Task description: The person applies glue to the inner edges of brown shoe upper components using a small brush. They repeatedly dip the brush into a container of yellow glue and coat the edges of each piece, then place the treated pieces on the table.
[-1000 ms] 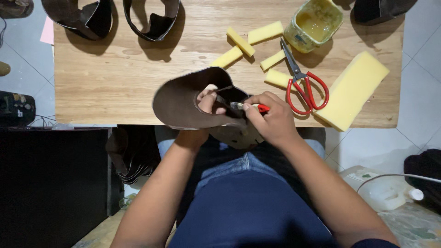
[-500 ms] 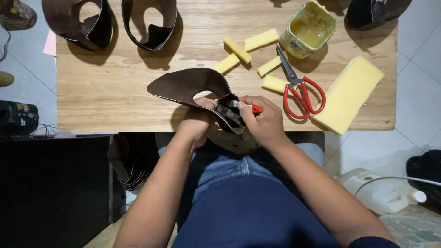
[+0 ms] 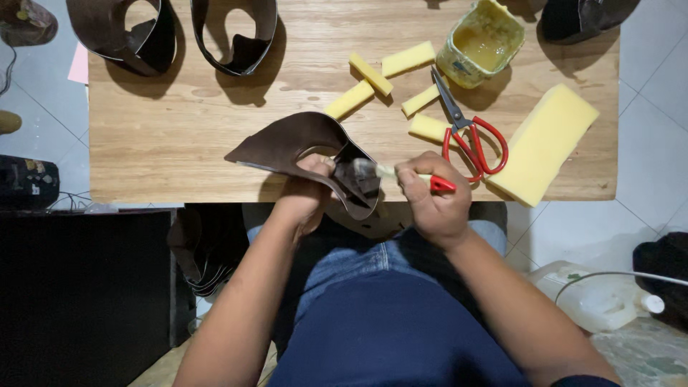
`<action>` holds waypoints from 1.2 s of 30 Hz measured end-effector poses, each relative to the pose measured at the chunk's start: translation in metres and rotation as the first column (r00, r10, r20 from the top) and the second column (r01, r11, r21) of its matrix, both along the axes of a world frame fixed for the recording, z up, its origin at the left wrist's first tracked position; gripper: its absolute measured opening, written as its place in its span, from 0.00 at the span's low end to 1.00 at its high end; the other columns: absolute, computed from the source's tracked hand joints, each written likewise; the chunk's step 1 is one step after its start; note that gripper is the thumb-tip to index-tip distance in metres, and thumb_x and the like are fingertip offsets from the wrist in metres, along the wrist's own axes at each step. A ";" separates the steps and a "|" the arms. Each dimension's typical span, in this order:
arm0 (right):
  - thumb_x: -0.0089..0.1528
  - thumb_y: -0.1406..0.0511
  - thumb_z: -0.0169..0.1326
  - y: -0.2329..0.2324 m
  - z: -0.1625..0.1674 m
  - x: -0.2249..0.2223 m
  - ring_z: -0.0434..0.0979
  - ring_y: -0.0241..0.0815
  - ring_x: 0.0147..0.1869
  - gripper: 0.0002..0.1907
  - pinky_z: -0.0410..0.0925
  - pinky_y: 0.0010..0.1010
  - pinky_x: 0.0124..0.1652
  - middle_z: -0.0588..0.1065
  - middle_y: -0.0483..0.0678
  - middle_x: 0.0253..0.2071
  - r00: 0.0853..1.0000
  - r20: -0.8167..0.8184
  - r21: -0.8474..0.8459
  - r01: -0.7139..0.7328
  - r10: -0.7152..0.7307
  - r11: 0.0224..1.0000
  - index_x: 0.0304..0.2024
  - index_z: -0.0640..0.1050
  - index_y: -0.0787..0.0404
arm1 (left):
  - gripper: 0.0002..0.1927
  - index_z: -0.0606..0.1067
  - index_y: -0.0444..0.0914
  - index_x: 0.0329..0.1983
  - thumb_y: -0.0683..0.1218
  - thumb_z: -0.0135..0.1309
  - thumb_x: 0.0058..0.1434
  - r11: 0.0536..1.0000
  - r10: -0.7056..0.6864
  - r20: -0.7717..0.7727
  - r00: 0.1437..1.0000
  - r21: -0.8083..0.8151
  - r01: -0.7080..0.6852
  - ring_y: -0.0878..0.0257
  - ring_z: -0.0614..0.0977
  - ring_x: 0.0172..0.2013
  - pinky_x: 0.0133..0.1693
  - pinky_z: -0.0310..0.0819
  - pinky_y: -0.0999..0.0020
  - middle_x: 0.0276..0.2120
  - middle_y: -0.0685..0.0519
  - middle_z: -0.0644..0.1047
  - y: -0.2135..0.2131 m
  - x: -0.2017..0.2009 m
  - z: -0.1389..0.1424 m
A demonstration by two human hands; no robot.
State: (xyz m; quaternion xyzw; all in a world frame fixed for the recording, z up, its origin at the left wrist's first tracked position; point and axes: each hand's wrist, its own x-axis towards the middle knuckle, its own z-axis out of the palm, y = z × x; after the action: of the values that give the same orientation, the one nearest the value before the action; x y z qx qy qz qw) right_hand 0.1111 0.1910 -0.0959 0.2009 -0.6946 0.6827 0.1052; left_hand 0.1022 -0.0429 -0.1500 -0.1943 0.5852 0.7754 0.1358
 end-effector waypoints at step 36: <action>0.75 0.67 0.53 0.085 0.067 -0.114 0.83 0.43 0.40 0.07 0.79 0.34 0.43 0.79 0.55 0.40 0.933 0.350 0.117 0.046 -0.085 0.992 0.48 0.78 0.67 | 0.12 0.74 0.32 0.43 0.46 0.46 0.72 0.899 -0.183 -0.434 0.882 -0.437 -0.028 0.65 0.76 0.37 0.43 0.74 0.64 0.35 0.50 0.76 -0.014 -0.031 0.038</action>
State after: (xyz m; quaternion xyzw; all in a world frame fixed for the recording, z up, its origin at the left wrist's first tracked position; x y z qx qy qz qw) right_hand -0.0025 0.2761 -0.0289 0.0569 -0.7441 0.6655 -0.0099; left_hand 0.0711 -0.0568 -0.1123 -0.0041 0.7646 0.6441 -0.0230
